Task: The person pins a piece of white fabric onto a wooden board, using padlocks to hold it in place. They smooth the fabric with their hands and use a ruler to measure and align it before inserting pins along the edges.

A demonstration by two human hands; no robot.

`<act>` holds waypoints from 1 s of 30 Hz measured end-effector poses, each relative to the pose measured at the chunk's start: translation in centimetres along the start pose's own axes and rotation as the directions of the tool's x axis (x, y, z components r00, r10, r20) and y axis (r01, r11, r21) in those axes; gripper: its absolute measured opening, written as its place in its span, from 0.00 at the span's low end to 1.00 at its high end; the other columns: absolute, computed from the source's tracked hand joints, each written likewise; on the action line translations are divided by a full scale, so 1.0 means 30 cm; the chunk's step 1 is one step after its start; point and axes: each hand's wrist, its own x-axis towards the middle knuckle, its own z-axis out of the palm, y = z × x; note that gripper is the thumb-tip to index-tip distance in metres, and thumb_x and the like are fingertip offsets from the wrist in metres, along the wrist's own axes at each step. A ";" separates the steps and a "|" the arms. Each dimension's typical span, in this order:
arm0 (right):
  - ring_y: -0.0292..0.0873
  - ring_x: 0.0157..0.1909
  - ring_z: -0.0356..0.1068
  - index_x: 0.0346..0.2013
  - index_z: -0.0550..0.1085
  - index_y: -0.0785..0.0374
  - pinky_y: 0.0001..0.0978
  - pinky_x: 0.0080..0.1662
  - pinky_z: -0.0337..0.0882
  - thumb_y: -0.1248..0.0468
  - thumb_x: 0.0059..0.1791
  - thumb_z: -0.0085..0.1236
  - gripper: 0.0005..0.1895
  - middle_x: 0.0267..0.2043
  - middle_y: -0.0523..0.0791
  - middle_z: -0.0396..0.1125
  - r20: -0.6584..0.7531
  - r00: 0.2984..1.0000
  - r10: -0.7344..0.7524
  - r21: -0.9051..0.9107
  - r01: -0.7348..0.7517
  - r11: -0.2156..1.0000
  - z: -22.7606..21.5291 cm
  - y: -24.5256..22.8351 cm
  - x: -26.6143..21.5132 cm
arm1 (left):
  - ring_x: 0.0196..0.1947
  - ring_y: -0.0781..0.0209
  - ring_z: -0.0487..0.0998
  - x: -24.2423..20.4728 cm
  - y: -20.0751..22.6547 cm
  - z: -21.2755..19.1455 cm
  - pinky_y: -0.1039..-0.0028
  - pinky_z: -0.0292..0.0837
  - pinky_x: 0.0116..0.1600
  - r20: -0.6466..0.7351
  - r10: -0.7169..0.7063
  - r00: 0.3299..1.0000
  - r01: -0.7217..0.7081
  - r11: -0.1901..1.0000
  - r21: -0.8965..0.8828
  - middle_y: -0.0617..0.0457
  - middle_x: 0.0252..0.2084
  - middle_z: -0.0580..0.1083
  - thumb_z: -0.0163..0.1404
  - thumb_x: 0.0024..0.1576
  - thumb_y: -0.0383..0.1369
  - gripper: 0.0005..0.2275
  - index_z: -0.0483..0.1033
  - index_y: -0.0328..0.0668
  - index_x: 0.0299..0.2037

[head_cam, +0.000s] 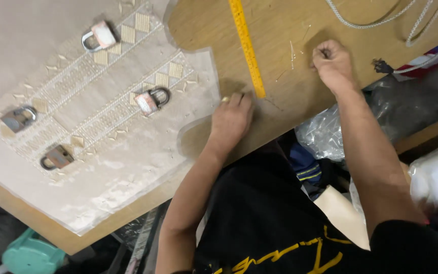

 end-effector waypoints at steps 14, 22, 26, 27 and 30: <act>0.54 0.39 0.70 0.45 0.74 0.63 0.49 0.36 0.76 0.67 0.54 0.56 0.06 0.44 0.50 0.65 0.205 0.715 -0.668 -0.745 0.557 0.368 -0.035 0.143 0.234 | 0.52 0.49 0.73 0.455 0.080 0.318 0.62 0.72 0.51 0.447 0.274 0.852 -0.416 0.873 0.256 0.46 0.58 0.68 0.51 0.58 0.43 0.24 0.68 0.43 0.63; 0.44 0.39 0.70 0.38 0.74 0.55 0.35 0.33 0.74 0.65 0.44 0.58 0.08 0.40 0.42 0.64 0.400 0.564 -0.722 -0.820 0.572 -0.008 -0.043 0.133 0.270 | 0.41 0.51 0.76 0.414 0.038 0.347 0.64 0.68 0.45 0.206 0.453 0.867 -0.493 0.838 0.232 0.52 0.41 0.75 0.47 0.58 0.32 0.05 0.77 0.52 0.37; 0.42 0.41 0.72 0.44 0.74 0.56 0.31 0.32 0.74 0.66 0.48 0.51 0.10 0.41 0.43 0.68 0.499 0.596 -0.629 -0.826 0.546 -0.137 -0.041 0.128 0.276 | 0.35 0.52 0.73 0.410 0.048 0.341 0.64 0.66 0.39 0.278 0.442 0.853 -0.512 0.812 0.280 0.51 0.38 0.74 0.43 0.59 0.30 0.07 0.77 0.49 0.40; 0.40 0.40 0.72 0.41 0.74 0.54 0.29 0.33 0.73 0.63 0.48 0.52 0.08 0.40 0.41 0.68 0.485 0.565 -0.667 -0.846 0.498 -0.193 -0.033 0.138 0.280 | 0.32 0.53 0.71 0.407 0.052 0.339 0.64 0.64 0.36 0.256 0.431 0.865 -0.495 0.814 0.303 0.53 0.33 0.72 0.42 0.59 0.30 0.08 0.76 0.50 0.37; 0.52 0.45 0.79 0.44 0.78 0.56 0.42 0.40 0.79 0.65 0.47 0.52 0.12 0.43 0.50 0.77 0.482 0.780 -0.398 -0.810 0.570 0.137 0.012 0.108 0.326 | 0.34 0.54 0.77 0.371 0.045 0.413 0.60 0.70 0.38 0.234 0.270 0.934 -0.343 0.863 0.371 0.52 0.41 0.75 0.42 0.59 0.31 0.12 0.76 0.48 0.49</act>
